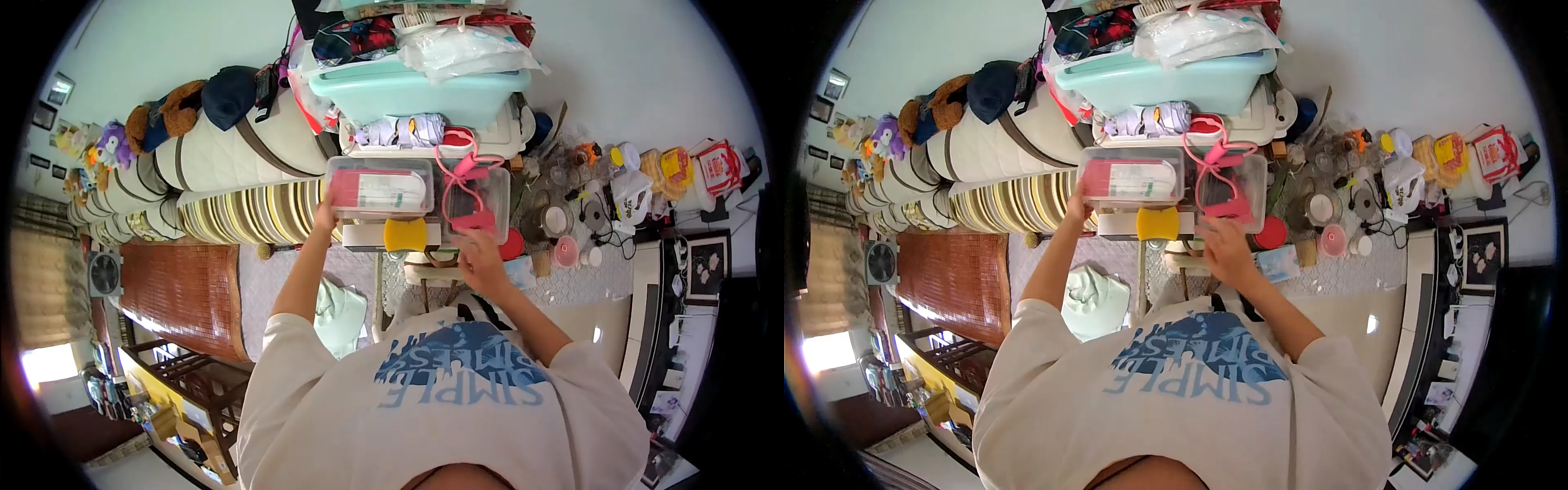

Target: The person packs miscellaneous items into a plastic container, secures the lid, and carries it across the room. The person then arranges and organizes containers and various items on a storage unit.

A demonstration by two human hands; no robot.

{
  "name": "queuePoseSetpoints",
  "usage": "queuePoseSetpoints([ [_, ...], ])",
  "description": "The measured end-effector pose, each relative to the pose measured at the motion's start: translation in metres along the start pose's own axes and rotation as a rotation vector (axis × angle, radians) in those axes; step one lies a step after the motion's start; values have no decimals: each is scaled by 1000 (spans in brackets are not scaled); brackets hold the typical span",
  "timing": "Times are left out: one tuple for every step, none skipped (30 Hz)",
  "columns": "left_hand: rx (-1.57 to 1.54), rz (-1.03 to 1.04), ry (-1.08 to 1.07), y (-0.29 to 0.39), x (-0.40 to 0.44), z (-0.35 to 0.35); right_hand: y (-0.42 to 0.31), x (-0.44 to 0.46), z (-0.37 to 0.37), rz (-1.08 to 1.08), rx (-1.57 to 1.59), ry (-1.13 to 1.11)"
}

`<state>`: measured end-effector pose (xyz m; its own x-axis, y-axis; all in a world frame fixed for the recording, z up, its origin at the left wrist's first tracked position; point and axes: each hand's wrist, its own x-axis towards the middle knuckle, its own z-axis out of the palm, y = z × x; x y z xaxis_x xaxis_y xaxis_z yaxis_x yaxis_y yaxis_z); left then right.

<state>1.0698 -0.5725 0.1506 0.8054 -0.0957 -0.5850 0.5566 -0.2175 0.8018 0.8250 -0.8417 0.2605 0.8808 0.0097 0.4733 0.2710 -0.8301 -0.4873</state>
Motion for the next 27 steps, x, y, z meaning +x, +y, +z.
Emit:
queuePoseSetpoints([
  [-67, -38, 28, -3, -3, -7, -5, -3, 7, 17, 68, -62],
  [-63, -38, 26, 0, -11, -12, -12, -4, 12, 21, 68, -59],
  [-203, -73, 43, 5, -22, -17, -18, -5, 17, 64, 87, -60],
  [-343, -109, 62, 6, -29, -22, -23, -6, 21, 107, 106, -63],
  [-339, -113, 61, -4, -25, -35, -27, -7, 25, 113, 107, -63],
  [-360, -103, 43, -17, -16, -53, -30, -8, 27, 123, 145, -89],
  [-382, -90, 24, -25, -11, -67, -32, -8, 29, 132, 181, -114],
  [-381, -92, 22, -26, -17, -76, -33, -9, 30, 134, 180, -115],
  [-394, -77, 94, -24, -28, -84, -34, -11, 30, 120, 168, -149],
  [-407, -62, 168, -25, -37, -93, -35, -13, 31, 104, 157, -186],
  [-411, -67, 173, -31, -42, -103, -36, -14, 31, 102, 159, -194],
  [-485, -8, 196, -37, -47, -113, -37, -16, 32, 142, 196, -230],
  [-559, 52, 218, -44, -52, -121, -38, -18, 34, 182, 231, -267],
  [-564, 46, 224, -47, -62, -126, -40, -20, 35, 181, 233, -276],
  [-638, 34, 266, -44, -77, -130, -41, -23, 37, 187, 224, -311],
  [-712, 24, 307, -43, -90, -135, -44, -25, 39, 192, 214, -346],
  [-756, 45, 335, -46, -98, -141, -47, -26, 42, 188, 215, -357],
  [-763, 39, 342, -49, -108, -146, -51, -27, 45, 192, 235, -367],
  [-809, 57, 367, -52, -118, -151, -56, -28, 48, 195, 255, -376],
  [-856, 74, 393, -59, -127, -156, -60, -30, 52, 192, 253, -387],
  [-882, 38, 422, -68, -136, -161, -65, -32, 56, 179, 245, -438],
  [-893, 35, 427, -79, -145, -165, -70, -34, 59, 163, 237, -489],
  [-928, 64, 424, -91, -154, -167, -76, -36, 63, 156, 233, -499],
  [-965, 97, 421, -103, -164, -167, -80, -37, 66, 107, 250, -537],
  [-983, 118, 431, -116, -174, -165, -85, -37, 69, 55, 265, -573],
  [-1000, 122, 438, -126, -185, -162, -92, -36, 70, 39, 259, -582],
  [-1063, 88, 505, -136, -197, -157, -100, -36, 69, 45, 276, -625],
])
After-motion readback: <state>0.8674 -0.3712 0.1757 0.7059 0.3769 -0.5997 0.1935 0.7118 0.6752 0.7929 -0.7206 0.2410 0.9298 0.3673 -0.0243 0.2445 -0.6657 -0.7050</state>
